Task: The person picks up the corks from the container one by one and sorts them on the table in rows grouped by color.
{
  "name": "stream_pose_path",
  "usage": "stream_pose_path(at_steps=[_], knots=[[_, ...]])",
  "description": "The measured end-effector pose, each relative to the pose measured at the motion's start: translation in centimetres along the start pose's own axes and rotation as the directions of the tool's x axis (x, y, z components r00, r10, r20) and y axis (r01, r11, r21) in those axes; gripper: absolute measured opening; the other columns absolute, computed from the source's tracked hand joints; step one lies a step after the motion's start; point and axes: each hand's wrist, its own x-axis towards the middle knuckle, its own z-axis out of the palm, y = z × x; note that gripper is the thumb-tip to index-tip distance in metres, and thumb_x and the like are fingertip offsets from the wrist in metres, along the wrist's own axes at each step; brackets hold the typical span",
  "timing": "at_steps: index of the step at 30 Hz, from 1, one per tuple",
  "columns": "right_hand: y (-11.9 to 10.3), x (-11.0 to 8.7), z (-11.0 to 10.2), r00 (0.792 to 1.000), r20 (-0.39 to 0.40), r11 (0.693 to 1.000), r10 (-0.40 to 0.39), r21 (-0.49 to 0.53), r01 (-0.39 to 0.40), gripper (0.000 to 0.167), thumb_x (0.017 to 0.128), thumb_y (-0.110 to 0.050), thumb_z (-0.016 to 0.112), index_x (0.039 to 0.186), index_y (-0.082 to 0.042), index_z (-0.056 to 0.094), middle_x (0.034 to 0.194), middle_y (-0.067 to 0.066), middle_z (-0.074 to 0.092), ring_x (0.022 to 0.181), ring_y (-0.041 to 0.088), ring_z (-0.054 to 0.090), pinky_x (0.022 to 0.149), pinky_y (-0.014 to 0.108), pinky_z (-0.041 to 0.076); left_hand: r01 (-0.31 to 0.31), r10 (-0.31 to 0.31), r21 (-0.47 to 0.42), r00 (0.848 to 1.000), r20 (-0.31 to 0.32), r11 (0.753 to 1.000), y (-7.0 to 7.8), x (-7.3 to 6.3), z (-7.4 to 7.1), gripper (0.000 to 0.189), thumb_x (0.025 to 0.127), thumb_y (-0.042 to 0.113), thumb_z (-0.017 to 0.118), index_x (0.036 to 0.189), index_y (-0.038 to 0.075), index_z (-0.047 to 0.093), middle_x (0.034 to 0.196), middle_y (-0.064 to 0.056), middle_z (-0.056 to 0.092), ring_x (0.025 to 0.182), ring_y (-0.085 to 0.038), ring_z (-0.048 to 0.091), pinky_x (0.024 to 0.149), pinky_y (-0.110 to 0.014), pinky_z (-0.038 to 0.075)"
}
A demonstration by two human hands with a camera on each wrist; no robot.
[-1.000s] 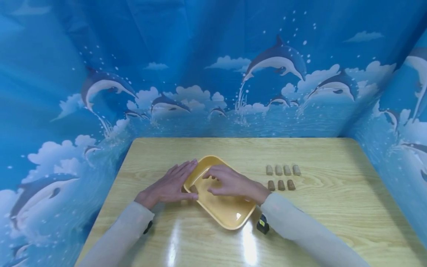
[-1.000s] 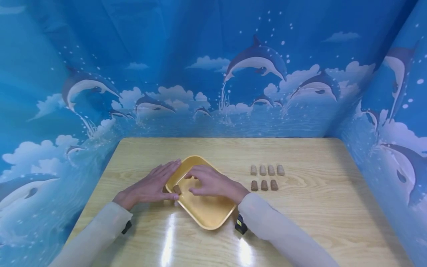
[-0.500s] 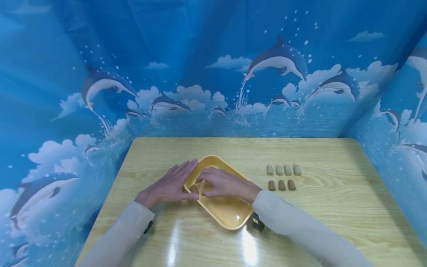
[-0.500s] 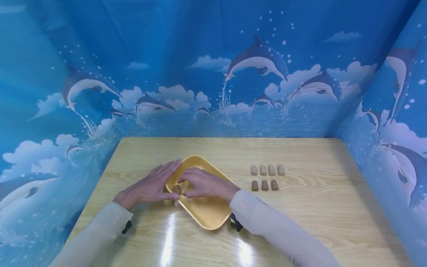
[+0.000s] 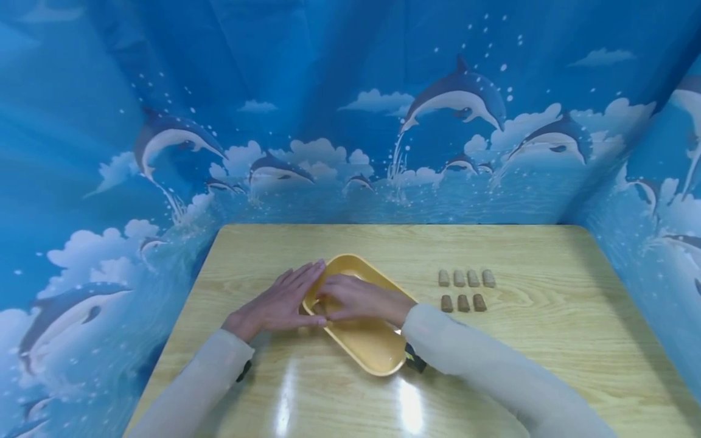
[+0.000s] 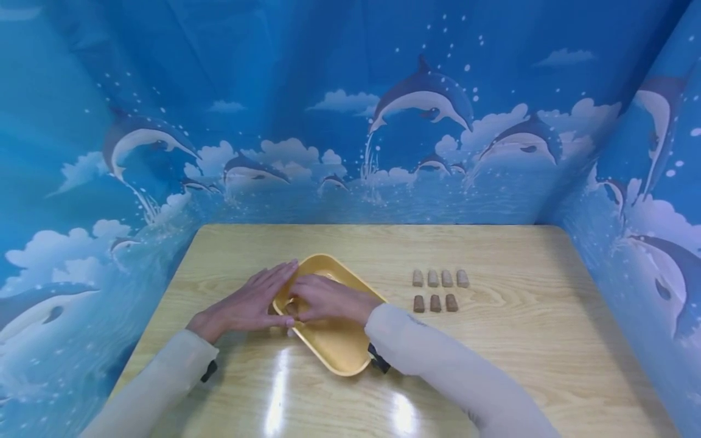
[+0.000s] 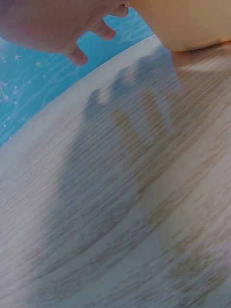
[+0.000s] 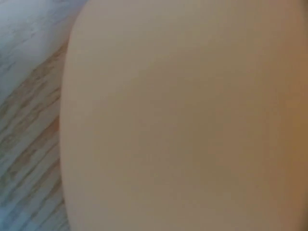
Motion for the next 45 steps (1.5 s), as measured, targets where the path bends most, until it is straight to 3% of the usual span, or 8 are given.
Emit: stream_pose_path(at_steps=[7, 14, 21, 27, 31, 36, 42, 45], knots=[[0.1, 0.4, 0.4, 0.999, 0.052, 0.998, 0.006, -0.065, -0.003, 0.044, 0.102, -0.029, 0.077, 0.141, -0.010, 0.070, 0.137, 0.006, 0.073, 0.131, 0.023, 0.067, 0.117, 0.037, 0.054, 0.003, -0.003, -0.001, 1.000, -0.006, 1.000, -0.2, 0.0, 0.1, 0.119, 0.094, 0.085, 0.059, 0.177, 0.025, -0.002, 0.184, 0.011, -0.006, 0.173, -0.026, 0.003, 0.139, -0.059, 0.007], [0.5, 0.0, 0.8, 0.998, 0.063, 0.999, -0.013, -0.036, 0.015, 0.039, 0.102, -0.017, 0.074, 0.139, -0.009, 0.070, 0.137, 0.007, 0.073, 0.132, 0.024, 0.067, 0.119, 0.035, 0.052, 0.006, -0.006, -0.011, 1.000, -0.010, 1.000, -0.2, 0.1, 0.1, 0.119, 0.094, 0.081, 0.063, 0.177, 0.026, -0.002, 0.184, 0.011, -0.006, 0.173, -0.025, 0.004, 0.139, -0.059, 0.008], [1.0, -0.8, 0.7, 0.996, 0.036, 0.996, 0.079, 0.035, -0.080, 0.018, 0.098, -0.024, 0.081, 0.114, -0.017, 0.076, 0.112, -0.004, 0.074, 0.105, 0.011, 0.069, 0.099, 0.025, 0.059, 0.002, -0.001, 0.006, 1.000, -0.020, 1.000, -0.3, 0.1, 0.3, 0.119, 0.094, 0.080, 0.064, 0.177, 0.026, -0.002, 0.184, 0.010, -0.005, 0.173, -0.026, 0.004, 0.139, -0.059, 0.009], [1.1, -1.4, 0.6, 0.997, 0.073, 0.999, 0.019, -0.035, -0.017, 0.031, 0.100, -0.023, 0.079, 0.130, -0.016, 0.076, 0.129, 0.000, 0.072, 0.121, 0.016, 0.067, 0.110, 0.029, 0.056, -0.006, 0.006, 0.001, 1.000, -0.017, 1.000, -0.5, 0.1, 0.4, 0.118, 0.095, 0.080, 0.063, 0.177, 0.027, -0.004, 0.184, 0.012, -0.007, 0.173, -0.025, 0.003, 0.139, -0.059, 0.009], [1.0, -1.9, 0.6, 0.995, 0.096, 0.999, -0.018, -0.031, 0.021, 0.019, 0.101, -0.019, 0.078, 0.119, -0.017, 0.080, 0.119, -0.003, 0.073, 0.110, 0.011, 0.067, 0.104, 0.023, 0.056, -0.001, 0.001, 0.000, 1.000, -0.019, 1.000, -0.6, 0.2, 0.4, 0.118, 0.095, 0.080, 0.064, 0.177, 0.028, -0.004, 0.184, 0.012, -0.006, 0.173, -0.025, 0.003, 0.139, -0.059, 0.009], [1.1, -2.6, 0.6, 0.996, 0.091, 0.998, 0.020, -0.059, -0.014, 0.017, 0.103, -0.033, 0.077, 0.113, -0.019, 0.079, 0.107, -0.006, 0.070, 0.098, 0.008, 0.063, 0.094, 0.023, 0.057, 0.001, -0.001, 0.002, 1.000, -0.021, 1.000, -0.6, 0.2, 0.5, 0.119, 0.094, 0.080, 0.064, 0.177, 0.028, -0.003, 0.184, 0.011, -0.005, 0.173, -0.025, 0.004, 0.139, -0.060, 0.010], [1.1, -3.7, 0.5, 0.986, 0.140, 0.995, 0.095, -0.057, -0.087, 0.030, 0.105, -0.043, 0.072, 0.128, -0.024, 0.076, 0.113, -0.009, 0.070, 0.106, 0.009, 0.064, 0.099, 0.029, 0.057, 0.003, -0.003, -0.002, 1.000, -0.020, 1.000, -0.5, 0.1, 0.5, 0.119, 0.094, 0.081, 0.064, 0.177, 0.030, -0.005, 0.184, 0.012, -0.006, 0.173, -0.026, 0.004, 0.139, -0.060, 0.010], [1.1, -4.3, 0.4, 0.980, 0.177, 0.996, 0.090, -0.042, -0.084, 0.035, 0.107, -0.045, 0.070, 0.138, -0.029, 0.073, 0.119, -0.011, 0.071, 0.113, 0.008, 0.065, 0.102, 0.030, 0.057, 0.001, -0.001, -0.006, 1.000, -0.023, 1.000, -0.5, 0.1, 0.5, 0.119, 0.094, 0.080, 0.064, 0.177, 0.029, -0.005, 0.184, 0.012, -0.007, 0.173, -0.026, 0.003, 0.139, -0.060, 0.009]])
